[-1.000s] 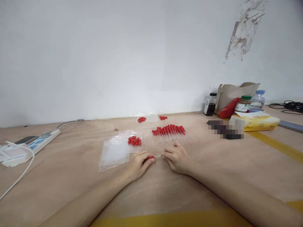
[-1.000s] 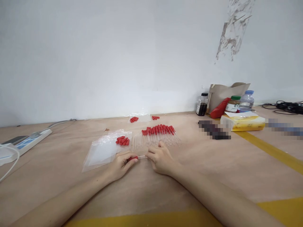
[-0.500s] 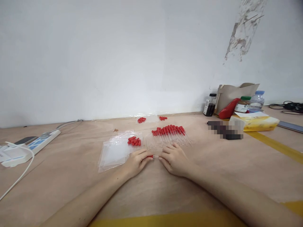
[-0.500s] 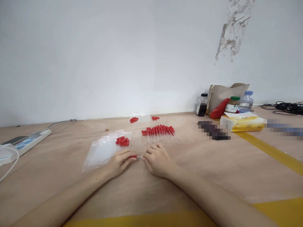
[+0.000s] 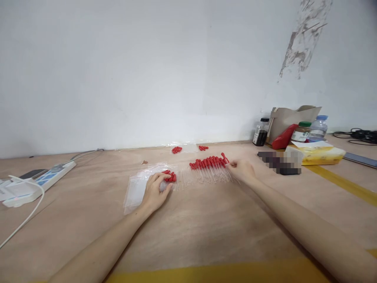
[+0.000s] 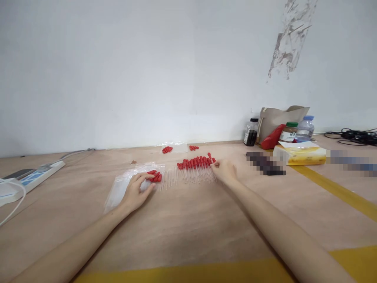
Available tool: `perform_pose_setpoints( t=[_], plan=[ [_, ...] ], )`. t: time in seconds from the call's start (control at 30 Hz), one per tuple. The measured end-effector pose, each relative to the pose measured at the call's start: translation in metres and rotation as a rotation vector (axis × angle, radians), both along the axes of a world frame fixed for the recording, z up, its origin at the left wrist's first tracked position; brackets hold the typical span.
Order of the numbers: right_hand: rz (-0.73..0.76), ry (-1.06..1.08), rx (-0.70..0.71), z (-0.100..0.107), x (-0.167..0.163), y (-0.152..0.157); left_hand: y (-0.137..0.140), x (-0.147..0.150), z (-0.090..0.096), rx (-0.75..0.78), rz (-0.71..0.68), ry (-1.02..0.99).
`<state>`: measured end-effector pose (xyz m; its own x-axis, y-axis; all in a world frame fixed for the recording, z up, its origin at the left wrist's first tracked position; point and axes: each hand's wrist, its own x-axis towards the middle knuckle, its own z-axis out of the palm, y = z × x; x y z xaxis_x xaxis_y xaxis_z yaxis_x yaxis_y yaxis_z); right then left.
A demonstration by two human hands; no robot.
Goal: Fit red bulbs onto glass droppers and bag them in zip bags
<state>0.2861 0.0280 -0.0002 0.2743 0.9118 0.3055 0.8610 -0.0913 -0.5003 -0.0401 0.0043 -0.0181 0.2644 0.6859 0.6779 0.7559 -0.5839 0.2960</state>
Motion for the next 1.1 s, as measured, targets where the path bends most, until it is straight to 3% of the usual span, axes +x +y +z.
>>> perform_pose_setpoints(
  t=[0.23,0.67,0.8,0.9,1.1],
  plan=[
    [-0.044,-0.106,-0.005,-0.009,-0.005,0.021,0.002,-0.001,-0.005,-0.051,0.003,0.001],
    [-0.027,-0.121,-0.007,-0.018,-0.011,0.018,-0.001,0.000,-0.004,-0.070,-0.016,0.035],
    [-0.035,-0.143,0.083,-0.014,-0.017,0.011,0.002,-0.002,0.000,-0.056,0.045,0.054],
    [0.044,-0.093,0.149,-0.005,-0.032,0.001,0.012,-0.004,0.011,-0.072,0.137,0.099],
    [0.265,-0.107,-0.010,0.009,-0.091,-0.008,0.037,-0.001,0.030,-0.242,0.294,0.213]
  ],
)
